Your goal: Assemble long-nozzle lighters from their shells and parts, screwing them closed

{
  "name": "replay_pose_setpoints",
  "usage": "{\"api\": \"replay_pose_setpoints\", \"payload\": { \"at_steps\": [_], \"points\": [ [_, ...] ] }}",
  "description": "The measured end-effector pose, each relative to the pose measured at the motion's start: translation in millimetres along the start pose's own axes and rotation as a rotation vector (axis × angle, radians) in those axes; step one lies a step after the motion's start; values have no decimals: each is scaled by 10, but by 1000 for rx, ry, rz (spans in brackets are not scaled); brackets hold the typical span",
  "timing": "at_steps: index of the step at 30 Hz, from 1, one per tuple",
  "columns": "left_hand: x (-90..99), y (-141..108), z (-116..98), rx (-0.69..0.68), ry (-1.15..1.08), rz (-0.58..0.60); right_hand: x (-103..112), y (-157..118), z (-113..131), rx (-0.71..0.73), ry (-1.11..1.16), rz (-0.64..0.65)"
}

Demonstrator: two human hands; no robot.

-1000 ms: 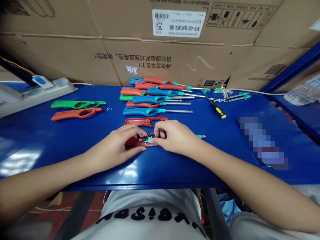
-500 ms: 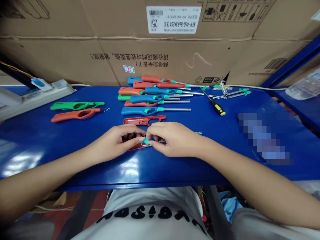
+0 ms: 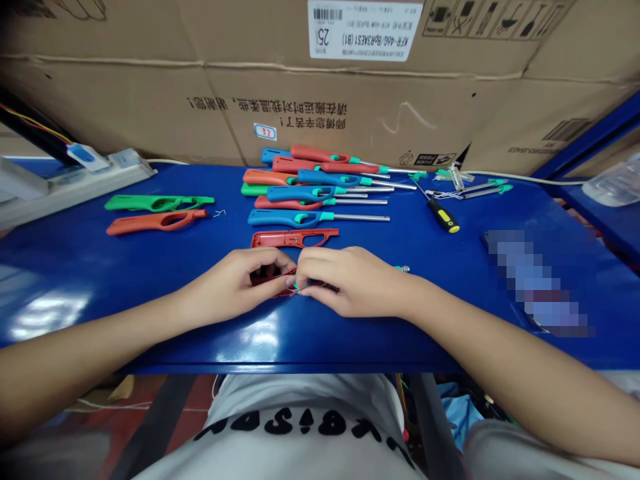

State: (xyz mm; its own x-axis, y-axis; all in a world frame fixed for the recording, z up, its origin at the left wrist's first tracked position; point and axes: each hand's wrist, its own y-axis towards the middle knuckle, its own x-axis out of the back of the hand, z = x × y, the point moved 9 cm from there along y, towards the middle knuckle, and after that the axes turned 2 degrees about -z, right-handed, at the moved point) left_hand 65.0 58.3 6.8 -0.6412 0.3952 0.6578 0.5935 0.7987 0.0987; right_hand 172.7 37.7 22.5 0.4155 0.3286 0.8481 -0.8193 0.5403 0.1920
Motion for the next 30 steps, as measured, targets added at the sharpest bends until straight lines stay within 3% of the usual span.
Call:
{"api": "replay_pose_setpoints", "payload": {
  "at_steps": [9, 17, 24, 30],
  "points": [
    [49, -11, 4, -23, 78, -27, 114, -57, -337, -261, 473, -76],
    [60, 0, -10, -69, 149, -46, 82, 26, -229, -131, 237, -68],
    [57, -3, -24, -106, 242, -63, 76, -1, -249, -127, 215, -52],
    [71, -50, -140, -204, 391, -80, 218, -12, -222, -103, 159, -169]
  ]
}}
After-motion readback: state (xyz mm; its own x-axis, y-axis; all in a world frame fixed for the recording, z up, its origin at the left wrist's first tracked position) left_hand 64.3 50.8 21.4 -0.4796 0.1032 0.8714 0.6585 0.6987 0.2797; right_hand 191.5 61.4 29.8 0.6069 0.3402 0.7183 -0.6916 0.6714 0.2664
